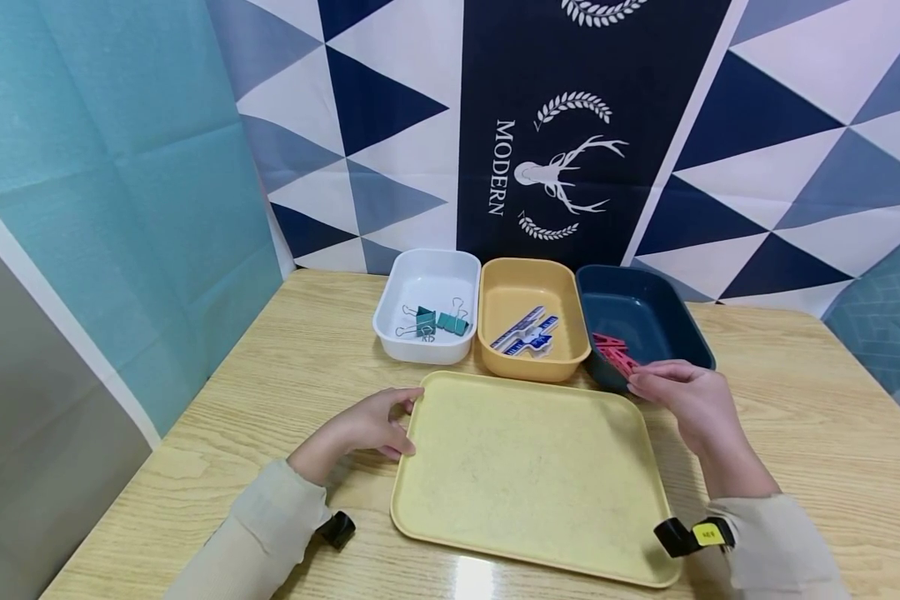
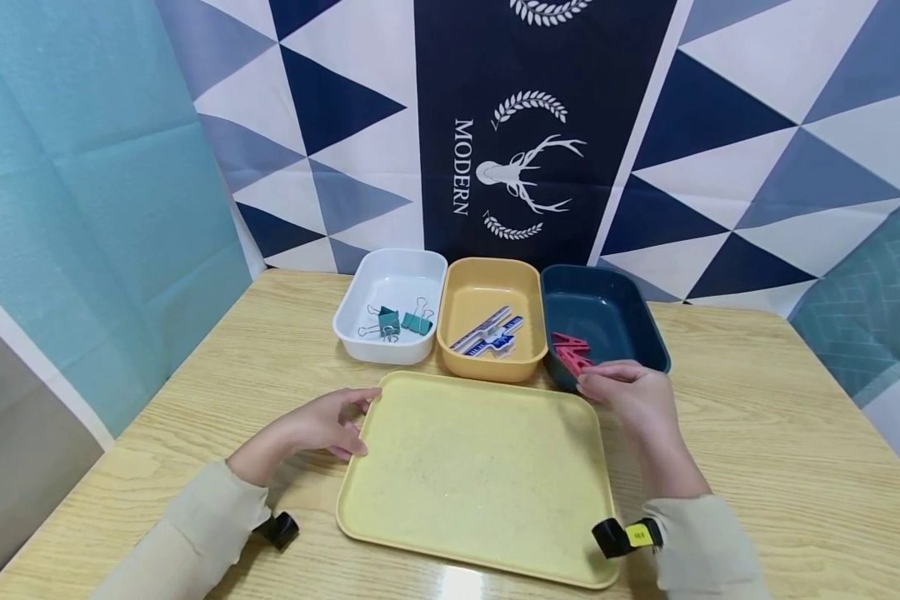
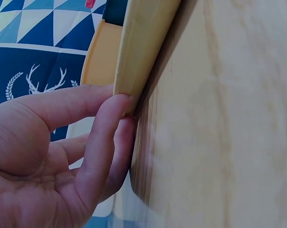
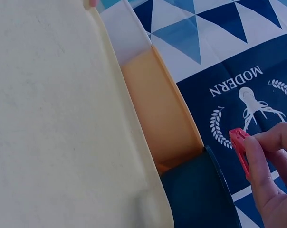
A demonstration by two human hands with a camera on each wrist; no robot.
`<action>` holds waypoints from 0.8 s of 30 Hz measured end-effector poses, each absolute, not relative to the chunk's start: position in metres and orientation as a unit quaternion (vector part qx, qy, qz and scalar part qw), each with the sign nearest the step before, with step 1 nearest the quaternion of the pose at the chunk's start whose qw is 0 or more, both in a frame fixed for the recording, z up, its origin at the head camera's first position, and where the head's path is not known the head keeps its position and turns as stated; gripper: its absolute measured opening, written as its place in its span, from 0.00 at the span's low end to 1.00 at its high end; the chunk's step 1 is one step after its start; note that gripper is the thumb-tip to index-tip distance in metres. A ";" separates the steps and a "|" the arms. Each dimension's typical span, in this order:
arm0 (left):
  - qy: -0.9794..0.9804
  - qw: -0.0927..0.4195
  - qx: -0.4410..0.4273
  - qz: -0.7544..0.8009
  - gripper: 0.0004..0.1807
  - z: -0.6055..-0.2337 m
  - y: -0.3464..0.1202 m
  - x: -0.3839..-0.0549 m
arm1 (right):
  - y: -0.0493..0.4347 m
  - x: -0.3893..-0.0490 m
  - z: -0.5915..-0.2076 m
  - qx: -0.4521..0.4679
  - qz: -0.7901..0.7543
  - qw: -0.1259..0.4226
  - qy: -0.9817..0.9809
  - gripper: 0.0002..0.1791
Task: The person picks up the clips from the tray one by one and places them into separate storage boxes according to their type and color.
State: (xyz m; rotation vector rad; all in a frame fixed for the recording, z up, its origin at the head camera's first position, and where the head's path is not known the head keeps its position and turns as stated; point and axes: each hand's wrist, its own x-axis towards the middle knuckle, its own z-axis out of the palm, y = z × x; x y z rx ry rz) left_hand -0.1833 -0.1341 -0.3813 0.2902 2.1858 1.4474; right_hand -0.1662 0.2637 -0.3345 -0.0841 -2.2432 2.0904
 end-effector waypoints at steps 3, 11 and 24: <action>0.803 0.249 0.106 0.531 0.45 -0.381 -0.134 -0.183 | 0.264 -0.168 -0.333 -0.048 0.695 0.041 -0.716 0.07; 0.804 0.249 0.104 0.530 0.46 -0.380 -0.133 -0.183 | 0.269 -0.174 -0.332 -0.101 0.710 0.041 -0.696 0.06; 0.810 0.245 0.103 0.522 0.46 -0.380 -0.133 -0.183 | 0.280 -0.185 -0.337 -0.145 0.709 0.052 -0.688 0.07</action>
